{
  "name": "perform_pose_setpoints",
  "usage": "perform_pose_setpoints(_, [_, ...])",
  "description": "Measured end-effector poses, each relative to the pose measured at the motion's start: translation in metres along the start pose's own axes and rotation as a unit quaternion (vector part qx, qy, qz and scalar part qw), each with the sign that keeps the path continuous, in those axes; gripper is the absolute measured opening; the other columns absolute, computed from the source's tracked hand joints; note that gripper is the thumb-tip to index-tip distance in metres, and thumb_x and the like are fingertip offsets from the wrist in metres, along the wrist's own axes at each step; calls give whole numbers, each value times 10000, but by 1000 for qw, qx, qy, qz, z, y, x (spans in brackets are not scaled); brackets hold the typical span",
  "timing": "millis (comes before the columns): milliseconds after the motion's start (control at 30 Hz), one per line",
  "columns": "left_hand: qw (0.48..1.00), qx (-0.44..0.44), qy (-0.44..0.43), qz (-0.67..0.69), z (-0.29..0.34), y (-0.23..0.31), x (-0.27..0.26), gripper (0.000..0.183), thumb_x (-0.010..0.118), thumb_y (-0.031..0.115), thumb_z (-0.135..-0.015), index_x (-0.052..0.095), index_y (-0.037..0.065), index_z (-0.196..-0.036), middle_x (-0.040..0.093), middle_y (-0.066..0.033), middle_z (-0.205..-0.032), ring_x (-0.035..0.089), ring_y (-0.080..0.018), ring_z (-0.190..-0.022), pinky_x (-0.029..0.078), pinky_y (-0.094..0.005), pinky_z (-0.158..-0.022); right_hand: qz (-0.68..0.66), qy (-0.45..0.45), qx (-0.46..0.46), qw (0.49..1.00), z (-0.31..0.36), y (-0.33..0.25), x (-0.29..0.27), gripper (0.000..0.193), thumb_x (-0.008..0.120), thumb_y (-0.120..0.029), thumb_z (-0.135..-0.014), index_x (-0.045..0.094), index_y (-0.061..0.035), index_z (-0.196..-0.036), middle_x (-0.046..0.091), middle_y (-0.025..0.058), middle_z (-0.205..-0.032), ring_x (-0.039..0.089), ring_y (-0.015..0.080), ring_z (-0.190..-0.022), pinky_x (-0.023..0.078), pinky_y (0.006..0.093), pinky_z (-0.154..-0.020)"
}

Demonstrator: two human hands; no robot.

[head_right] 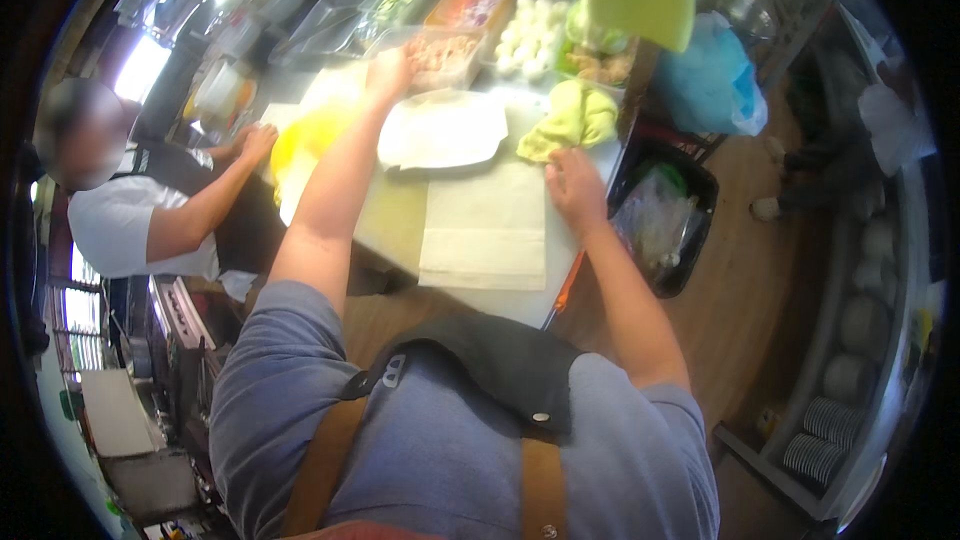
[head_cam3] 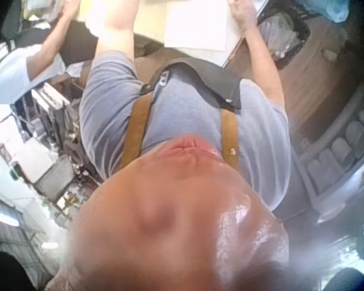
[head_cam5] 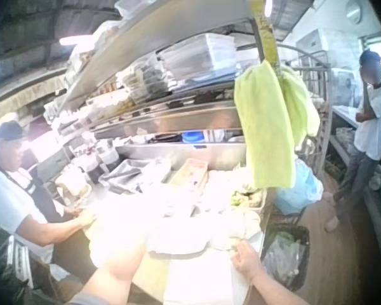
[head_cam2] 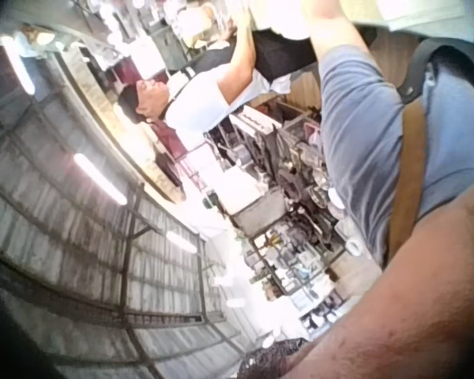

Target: The person repeatedly scoops a meat filling onto thin square wrappers, rolls them into cylindrical spring rolls, and places the finished rolls on a tray. The process is continuous and repetitive throughout the clip.

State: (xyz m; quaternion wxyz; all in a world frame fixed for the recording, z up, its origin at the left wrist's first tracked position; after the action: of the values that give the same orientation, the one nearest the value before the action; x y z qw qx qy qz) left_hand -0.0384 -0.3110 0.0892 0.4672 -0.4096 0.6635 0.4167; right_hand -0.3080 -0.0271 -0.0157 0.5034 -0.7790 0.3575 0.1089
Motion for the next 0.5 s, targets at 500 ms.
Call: perform_pose_setpoints(500, [992, 73, -60, -88, -78, -21, 55, 209, 662, 199, -881, 730, 4, -909, 740, -253, -1000, 721, -416, -957, 580, -513, -847, 51, -16, -13, 998, 1, 0, 4, 271, 633, -182, -940, 629, -54, -1179, 648, 167, -975, 629, 360, -944, 507, 464, -836])
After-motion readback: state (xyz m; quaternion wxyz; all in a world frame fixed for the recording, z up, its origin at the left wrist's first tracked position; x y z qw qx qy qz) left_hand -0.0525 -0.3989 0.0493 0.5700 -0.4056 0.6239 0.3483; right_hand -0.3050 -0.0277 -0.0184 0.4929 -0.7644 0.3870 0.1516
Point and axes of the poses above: each hand's wrist, its own z-axis away from the middle knuckle, its own x-axis out of the palm, y = z × x, the point moved 1 cm from there along -z, towards the middle knuckle
